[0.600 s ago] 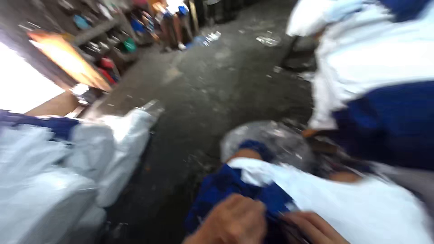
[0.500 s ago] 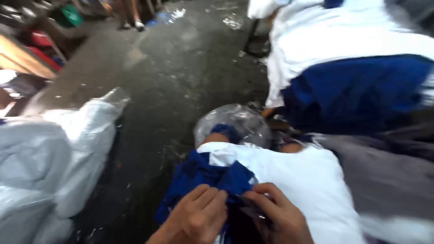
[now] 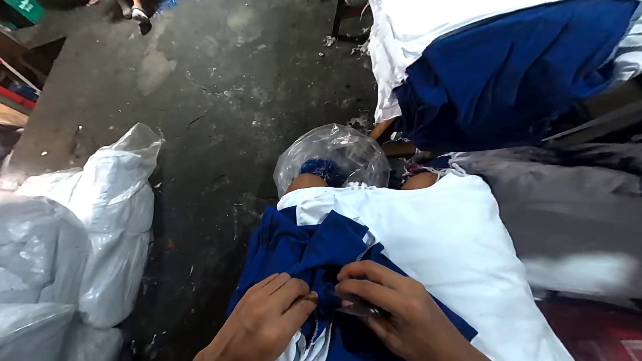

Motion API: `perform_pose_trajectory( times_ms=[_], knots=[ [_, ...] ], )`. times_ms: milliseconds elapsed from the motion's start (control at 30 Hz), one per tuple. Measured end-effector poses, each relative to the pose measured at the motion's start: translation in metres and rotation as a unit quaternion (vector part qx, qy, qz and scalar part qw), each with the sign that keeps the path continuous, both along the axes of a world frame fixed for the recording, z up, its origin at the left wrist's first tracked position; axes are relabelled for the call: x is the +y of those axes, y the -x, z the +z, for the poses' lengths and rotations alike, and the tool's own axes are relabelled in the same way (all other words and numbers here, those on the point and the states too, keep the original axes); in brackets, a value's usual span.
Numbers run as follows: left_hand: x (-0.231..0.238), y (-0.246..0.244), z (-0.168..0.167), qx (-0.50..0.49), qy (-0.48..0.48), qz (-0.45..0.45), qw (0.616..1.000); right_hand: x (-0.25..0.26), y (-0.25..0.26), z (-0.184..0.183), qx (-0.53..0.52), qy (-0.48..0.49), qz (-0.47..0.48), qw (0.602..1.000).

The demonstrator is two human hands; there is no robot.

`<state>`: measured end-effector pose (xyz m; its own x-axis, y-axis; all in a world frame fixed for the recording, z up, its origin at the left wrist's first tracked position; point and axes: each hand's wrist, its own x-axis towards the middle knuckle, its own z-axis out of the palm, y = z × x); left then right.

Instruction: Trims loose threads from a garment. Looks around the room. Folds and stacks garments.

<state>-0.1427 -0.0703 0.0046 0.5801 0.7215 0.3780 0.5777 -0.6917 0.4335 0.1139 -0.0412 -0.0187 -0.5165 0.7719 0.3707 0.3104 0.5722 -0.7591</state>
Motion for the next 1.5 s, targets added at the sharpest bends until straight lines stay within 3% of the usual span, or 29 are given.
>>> perform_pose_trajectory(
  times_ms=[167, 267, 333, 433, 567, 800, 1067, 1233, 1500],
  knots=[
    [-0.003, 0.005, -0.003, -0.065, 0.115, 0.046, 0.990, -0.007, 0.004, -0.005, -0.059, 0.029, 0.014, 0.998],
    [0.001, 0.007, 0.003, -0.063, 0.185, 0.068, 0.978, -0.003, -0.001, 0.023, -0.114, 0.201, 0.079, 0.970],
    [0.003, 0.006, 0.005, -0.048, 0.199, 0.074, 0.976, -0.002, -0.003, 0.023, -0.103, 0.248, 0.082, 0.960],
    [0.003, -0.001, 0.002, -0.025, 0.204, 0.055, 0.977, -0.006, -0.005, 0.004, -0.053, 0.236, 0.059, 0.968],
    [0.002, -0.007, -0.002, 0.002, 0.172, 0.073, 0.982, -0.002, -0.007, 0.013, -0.045, 0.328, 0.082, 0.940],
    [0.010, -0.008, 0.014, 0.047, 0.253, 0.122, 0.959, -0.007, -0.005, -0.003, -0.066, 0.262, 0.069, 0.960],
    [0.014, -0.011, 0.015, 0.070, 0.225, 0.117, 0.965, 0.011, 0.000, 0.016, -0.211, 0.213, 0.112, 0.948],
    [0.016, -0.009, 0.013, 0.064, 0.210, 0.105, 0.970, 0.016, 0.004, 0.013, -0.191, 0.093, 0.088, 0.973],
    [0.020, -0.008, 0.014, 0.033, 0.273, 0.110, 0.955, 0.016, 0.003, 0.020, -0.224, 0.171, 0.084, 0.956]
  ],
)
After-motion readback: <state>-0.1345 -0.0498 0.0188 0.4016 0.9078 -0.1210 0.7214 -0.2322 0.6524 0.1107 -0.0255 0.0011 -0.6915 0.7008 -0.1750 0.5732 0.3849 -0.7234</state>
